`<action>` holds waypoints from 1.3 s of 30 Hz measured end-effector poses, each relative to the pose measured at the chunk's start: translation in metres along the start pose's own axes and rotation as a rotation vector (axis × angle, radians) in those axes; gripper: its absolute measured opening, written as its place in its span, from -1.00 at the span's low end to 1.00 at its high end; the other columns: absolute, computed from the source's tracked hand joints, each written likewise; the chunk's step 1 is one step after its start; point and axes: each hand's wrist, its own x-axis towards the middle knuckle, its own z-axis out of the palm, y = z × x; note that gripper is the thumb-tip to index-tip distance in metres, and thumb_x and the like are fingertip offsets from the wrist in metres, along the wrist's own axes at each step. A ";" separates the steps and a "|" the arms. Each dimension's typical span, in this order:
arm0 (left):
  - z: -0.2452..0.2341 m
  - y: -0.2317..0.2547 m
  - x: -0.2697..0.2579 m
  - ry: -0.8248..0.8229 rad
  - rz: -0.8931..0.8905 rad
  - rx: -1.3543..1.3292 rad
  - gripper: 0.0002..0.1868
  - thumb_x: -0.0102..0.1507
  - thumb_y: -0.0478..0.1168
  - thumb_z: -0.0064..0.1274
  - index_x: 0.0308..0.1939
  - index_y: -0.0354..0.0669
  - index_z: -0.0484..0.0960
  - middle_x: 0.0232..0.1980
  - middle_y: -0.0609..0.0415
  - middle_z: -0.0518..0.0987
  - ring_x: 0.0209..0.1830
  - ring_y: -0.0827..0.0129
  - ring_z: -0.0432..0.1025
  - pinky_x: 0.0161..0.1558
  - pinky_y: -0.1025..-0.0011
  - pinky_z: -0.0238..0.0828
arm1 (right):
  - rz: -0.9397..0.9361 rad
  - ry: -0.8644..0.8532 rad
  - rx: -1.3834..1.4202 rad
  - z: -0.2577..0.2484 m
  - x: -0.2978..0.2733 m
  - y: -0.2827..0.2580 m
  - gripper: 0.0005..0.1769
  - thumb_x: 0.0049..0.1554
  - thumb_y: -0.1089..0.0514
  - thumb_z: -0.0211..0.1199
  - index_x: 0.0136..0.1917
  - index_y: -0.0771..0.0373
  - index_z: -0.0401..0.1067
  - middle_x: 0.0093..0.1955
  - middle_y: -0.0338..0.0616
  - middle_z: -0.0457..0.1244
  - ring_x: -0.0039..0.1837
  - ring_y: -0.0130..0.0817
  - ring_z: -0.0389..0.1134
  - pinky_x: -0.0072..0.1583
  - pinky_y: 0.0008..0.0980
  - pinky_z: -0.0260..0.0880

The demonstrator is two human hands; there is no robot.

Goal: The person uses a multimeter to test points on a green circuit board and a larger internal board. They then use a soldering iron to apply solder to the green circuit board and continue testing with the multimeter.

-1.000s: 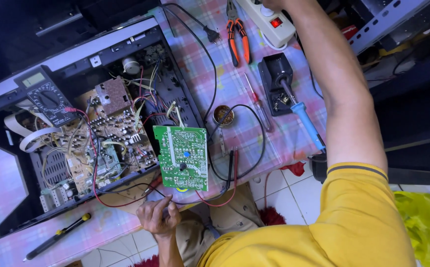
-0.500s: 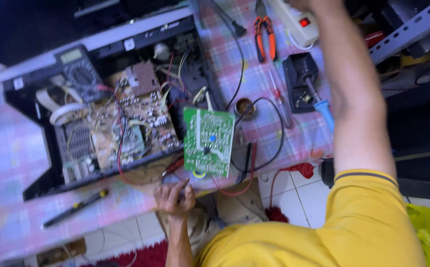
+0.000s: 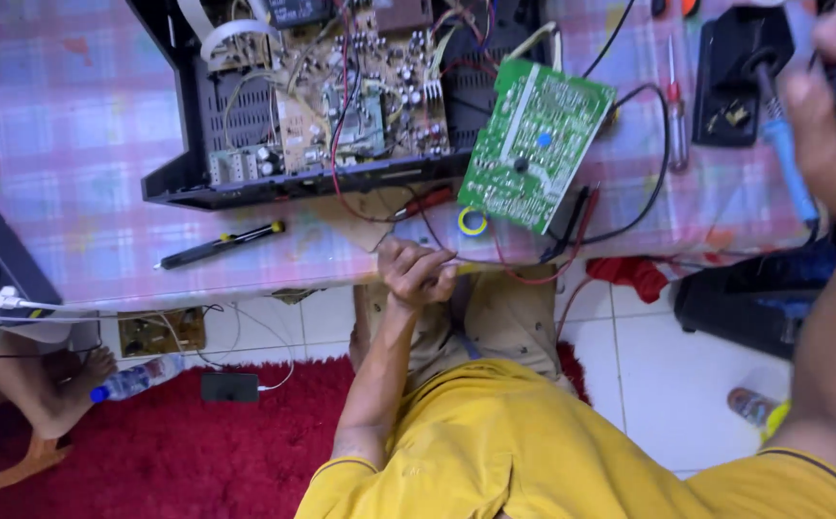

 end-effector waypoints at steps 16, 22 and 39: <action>-0.002 -0.009 -0.001 -0.105 0.079 -0.138 -0.65 0.31 0.10 0.11 -0.41 0.04 0.80 -0.52 0.22 0.45 -0.50 0.37 0.27 -0.32 0.42 0.37 | 0.104 -0.149 -0.025 0.025 -0.099 -0.298 -0.51 0.10 0.13 0.29 0.32 0.15 0.49 0.31 0.11 0.22 0.25 0.13 0.30 0.08 0.01 0.38; -0.003 0.000 0.009 -0.108 0.081 -0.108 -0.66 0.30 0.10 0.13 -0.42 0.03 0.76 -0.54 0.19 0.45 -0.52 0.36 0.29 -0.28 0.43 0.38 | 0.032 -0.156 0.042 0.022 -0.088 -0.293 -0.48 0.02 0.20 0.31 0.29 0.13 0.50 0.27 0.14 0.24 0.24 0.09 0.32 0.29 -0.05 0.35; 0.006 0.005 0.017 -0.001 0.104 -0.119 -0.84 0.23 -0.10 0.27 -0.24 -0.07 0.79 -0.51 0.18 0.50 -0.55 0.33 0.32 -0.31 0.42 0.40 | -0.022 0.455 -0.056 0.016 -0.075 -0.312 -0.78 0.20 0.40 0.37 0.08 0.24 0.70 0.08 0.03 0.46 0.00 -0.10 0.51 0.03 -0.21 0.57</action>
